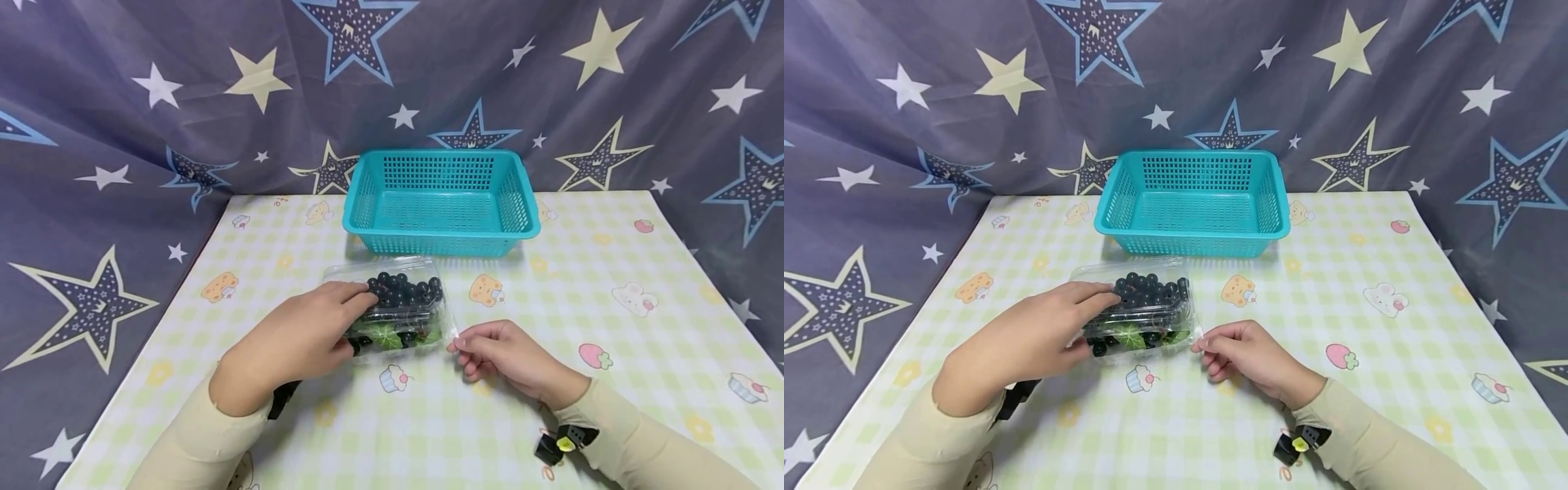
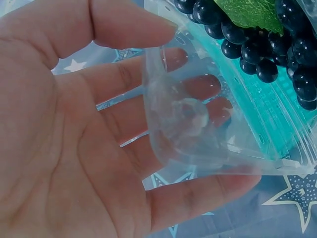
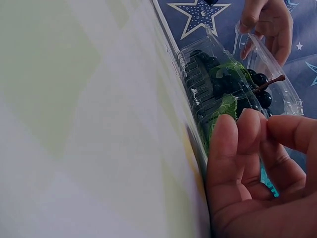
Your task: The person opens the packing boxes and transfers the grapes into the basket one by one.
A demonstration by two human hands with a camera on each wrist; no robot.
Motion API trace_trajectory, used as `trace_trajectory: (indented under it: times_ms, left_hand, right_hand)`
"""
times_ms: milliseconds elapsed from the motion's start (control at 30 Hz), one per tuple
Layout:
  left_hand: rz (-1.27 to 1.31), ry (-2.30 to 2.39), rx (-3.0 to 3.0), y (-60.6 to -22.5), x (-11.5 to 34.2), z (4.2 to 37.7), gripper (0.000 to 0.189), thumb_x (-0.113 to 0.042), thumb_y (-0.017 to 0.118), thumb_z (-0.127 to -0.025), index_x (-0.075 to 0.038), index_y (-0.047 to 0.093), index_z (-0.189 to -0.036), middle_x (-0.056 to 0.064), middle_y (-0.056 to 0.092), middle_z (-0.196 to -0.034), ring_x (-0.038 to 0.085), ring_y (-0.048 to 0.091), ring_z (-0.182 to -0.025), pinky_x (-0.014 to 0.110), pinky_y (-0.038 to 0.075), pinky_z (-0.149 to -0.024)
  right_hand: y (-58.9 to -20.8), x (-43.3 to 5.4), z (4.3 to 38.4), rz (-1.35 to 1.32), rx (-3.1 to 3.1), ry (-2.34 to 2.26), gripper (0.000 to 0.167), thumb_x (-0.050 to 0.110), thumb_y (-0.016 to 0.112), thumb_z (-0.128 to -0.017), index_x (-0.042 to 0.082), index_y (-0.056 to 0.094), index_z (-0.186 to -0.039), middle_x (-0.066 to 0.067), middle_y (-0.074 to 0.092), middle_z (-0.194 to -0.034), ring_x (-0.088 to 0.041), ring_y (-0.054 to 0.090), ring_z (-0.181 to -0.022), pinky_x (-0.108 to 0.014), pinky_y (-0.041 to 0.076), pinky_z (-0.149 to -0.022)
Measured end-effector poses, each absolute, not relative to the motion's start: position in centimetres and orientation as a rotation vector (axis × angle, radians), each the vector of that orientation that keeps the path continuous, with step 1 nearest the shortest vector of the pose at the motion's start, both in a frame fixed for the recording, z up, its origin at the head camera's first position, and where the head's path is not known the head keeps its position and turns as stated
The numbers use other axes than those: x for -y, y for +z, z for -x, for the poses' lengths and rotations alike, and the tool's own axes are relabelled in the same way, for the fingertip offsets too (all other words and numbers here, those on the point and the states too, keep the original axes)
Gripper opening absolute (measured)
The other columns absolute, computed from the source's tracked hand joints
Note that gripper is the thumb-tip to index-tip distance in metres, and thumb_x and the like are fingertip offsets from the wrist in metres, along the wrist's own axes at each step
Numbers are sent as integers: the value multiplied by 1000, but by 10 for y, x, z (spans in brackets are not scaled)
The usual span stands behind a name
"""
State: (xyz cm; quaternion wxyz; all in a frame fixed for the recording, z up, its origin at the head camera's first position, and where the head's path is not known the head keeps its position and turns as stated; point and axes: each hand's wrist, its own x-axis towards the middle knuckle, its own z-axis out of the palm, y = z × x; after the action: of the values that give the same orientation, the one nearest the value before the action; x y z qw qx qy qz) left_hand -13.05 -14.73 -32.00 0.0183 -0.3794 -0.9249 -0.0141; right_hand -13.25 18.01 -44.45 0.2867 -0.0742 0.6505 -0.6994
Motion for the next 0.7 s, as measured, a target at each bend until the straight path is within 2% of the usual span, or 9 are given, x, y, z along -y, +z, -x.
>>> trace_trajectory:
  times_ms: [300,500,700]
  left_hand:
    - [1176,-68,2865,-323,146,133,62,-7,74,-81,-9,60,-142,10,60,-142,28,59,-131,44,56,-97]
    - [1145,-32,2935,-329,143,135,72,-5,87,-78,-10,58,-144,14,55,-149,32,53,-138,45,56,-99]
    - [1089,30,3003,-333,138,138,83,-15,90,-78,-9,50,-151,19,45,-158,38,46,-144,48,55,-100]
  right_hand:
    - [-445,-180,131,203,-1726,-1859,35,14,62,-102,-15,66,-121,-12,74,-95,-10,69,-75,-32,64,-74]
    - [-445,-180,132,220,-1746,-1864,35,13,61,-102,-17,66,-119,-13,74,-95,-10,69,-75,-32,63,-73]
    - [-444,-179,133,200,-1758,-1855,33,12,61,-101,-16,67,-119,-14,74,-95,-11,68,-74,-33,63,-73]
